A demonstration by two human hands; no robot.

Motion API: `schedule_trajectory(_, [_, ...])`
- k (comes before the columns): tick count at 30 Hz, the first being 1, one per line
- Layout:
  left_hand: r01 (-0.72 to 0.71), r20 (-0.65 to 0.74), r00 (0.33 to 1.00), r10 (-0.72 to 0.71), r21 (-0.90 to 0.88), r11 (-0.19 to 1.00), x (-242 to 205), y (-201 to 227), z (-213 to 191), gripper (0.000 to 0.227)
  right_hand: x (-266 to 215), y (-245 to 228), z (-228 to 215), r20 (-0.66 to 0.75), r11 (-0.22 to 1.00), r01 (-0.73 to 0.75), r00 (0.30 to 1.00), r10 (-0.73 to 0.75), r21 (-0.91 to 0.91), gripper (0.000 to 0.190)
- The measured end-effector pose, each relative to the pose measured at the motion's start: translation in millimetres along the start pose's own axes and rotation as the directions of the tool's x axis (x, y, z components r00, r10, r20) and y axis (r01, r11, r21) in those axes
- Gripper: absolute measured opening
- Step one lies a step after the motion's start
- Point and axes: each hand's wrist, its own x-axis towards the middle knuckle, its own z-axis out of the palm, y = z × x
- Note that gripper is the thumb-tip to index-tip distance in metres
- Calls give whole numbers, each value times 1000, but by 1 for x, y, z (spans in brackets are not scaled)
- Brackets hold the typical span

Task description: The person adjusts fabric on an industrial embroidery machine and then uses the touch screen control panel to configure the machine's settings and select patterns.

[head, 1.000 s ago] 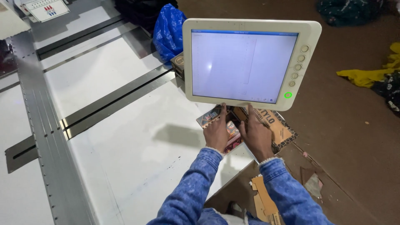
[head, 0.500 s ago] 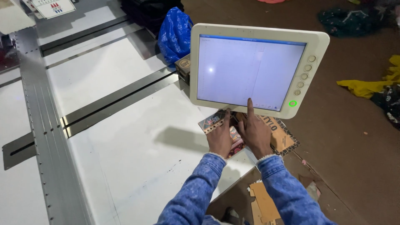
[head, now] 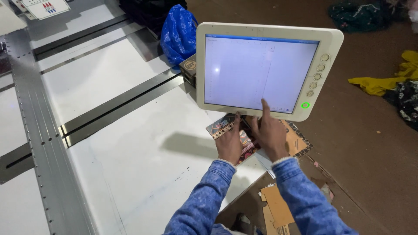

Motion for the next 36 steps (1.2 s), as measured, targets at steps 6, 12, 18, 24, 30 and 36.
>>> schedule_trajectory(6, [-17,15,1000,18,-32,999,-3,0,-8,91,55,-19,-54,-274,991,132,954,-124,13,56])
schedule_trajectory(12, [-25,22,999,26,-51,998,-10,3,-18,93,92,-23,-74,-316,989,110,939,-136,-99,59])
schedule_trajectory(18, [-6,31,1000,8,-59,998,-5,1,-11,95,90,-24,-78,-316,987,128,936,-153,-100,59])
schedule_trajectory(24, [-25,29,999,27,-59,998,-7,2,-19,92,28,-31,-66,-214,993,118,971,-110,25,53])
schedule_trajectory(30, [-5,45,999,9,-75,997,-8,2,-16,91,-41,16,-1,-44,995,-74,996,77,66,58])
schedule_trajectory(36, [5,76,997,-3,-26,1000,-12,5,-22,91,-47,52,4,-79,974,-224,972,221,-33,69])
